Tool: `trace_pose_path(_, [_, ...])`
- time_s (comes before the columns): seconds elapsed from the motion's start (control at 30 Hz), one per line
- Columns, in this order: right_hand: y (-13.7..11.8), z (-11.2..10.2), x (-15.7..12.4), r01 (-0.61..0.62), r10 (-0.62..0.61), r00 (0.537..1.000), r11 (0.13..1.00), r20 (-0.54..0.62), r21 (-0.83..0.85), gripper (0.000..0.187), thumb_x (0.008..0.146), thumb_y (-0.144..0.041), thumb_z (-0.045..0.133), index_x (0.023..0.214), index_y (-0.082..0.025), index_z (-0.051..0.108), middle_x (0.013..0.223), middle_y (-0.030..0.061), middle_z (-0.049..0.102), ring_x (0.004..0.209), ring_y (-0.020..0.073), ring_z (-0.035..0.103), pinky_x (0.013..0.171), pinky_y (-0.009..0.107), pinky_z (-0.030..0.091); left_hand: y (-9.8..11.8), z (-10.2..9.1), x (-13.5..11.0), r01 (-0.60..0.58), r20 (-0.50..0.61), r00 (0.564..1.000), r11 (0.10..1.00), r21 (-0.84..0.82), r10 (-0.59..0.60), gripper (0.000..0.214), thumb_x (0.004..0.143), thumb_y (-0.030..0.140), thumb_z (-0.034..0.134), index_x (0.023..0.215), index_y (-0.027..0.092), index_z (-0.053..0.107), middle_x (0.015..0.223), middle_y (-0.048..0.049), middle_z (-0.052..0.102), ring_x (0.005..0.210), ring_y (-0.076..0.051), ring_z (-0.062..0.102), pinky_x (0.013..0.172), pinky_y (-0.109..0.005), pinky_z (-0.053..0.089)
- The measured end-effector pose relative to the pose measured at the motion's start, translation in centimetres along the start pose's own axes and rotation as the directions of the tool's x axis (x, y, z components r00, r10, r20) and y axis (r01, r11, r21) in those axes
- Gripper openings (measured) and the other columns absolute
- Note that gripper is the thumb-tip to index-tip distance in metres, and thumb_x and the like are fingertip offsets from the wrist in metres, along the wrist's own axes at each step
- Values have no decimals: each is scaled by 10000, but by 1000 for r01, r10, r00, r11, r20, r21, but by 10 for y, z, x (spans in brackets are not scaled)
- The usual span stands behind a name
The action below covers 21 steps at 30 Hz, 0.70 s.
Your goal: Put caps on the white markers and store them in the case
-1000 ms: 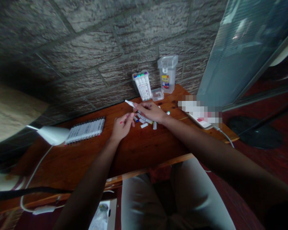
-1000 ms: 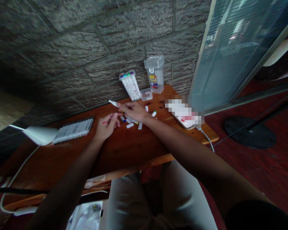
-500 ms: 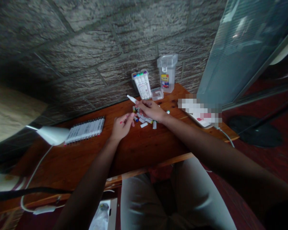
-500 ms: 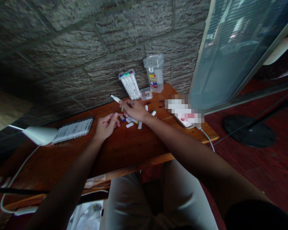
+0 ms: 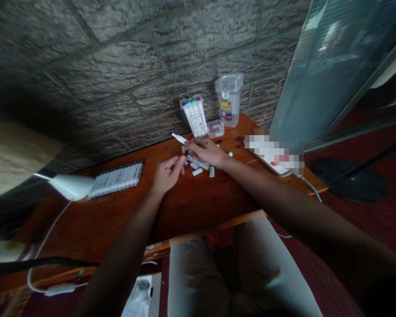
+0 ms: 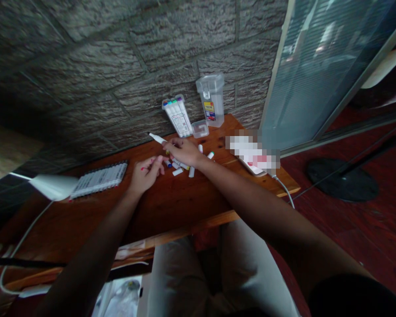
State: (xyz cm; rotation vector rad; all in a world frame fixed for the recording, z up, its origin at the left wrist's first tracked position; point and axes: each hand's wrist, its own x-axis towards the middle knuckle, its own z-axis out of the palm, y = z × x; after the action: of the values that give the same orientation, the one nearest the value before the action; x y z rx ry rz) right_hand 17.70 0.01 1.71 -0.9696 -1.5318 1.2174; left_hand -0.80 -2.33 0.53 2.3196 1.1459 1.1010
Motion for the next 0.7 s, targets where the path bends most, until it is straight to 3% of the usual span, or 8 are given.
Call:
trace_pose_path(0.1, [-1, 0, -1, -5, 5, 1000, 1000, -5, -14, 305, 966, -424, 542, 831, -170, 644, 588, -36, 540, 494, 82, 439, 476, 225, 350, 1, 0, 0, 0, -5, 1000, 1000, 1, 0, 478, 1008, 479, 460, 691, 178, 654, 557, 1, 626, 477, -95, 534, 507, -227, 402])
trace_pose_path(0.3, [-2, 0, -6, 32, -29, 998, 997, 50, -69, 548, 925, -663, 490, 706, -180, 629, 597, -6, 568, 535, 94, 493, 492, 232, 374, 5, -1, 0, -5, -2, 1000, 1000, 16, 5, 496, 1008, 470, 462, 632, 184, 610, 550, -2, 617, 483, -96, 534, 510, -229, 401])
trace_pose_path(0.53, [2, -1, -5, 41, -40, 999, 997, 14, -61, 444, 931, -593, 556, 777, -183, 633, 570, -20, 564, 525, 98, 511, 533, 237, 416, 4, -1, -1, 16, -1, 1000, 1000, 9, -16, 501, 1005, 490, 457, 634, 185, 597, 552, -3, 612, 481, -95, 522, 508, -229, 396])
trace_pose_path(0.7, [2, -1, -5, 16, -15, 1000, 998, 17, -57, 477, 967, -595, 492, 835, -170, 664, 576, -9, 597, 494, 92, 504, 509, 230, 410, 1, 0, 0, 19, -5, 1000, 1000, -8, -19, 510, 1003, 501, 452, 629, 185, 591, 558, -6, 610, 486, -96, 522, 504, -229, 391])
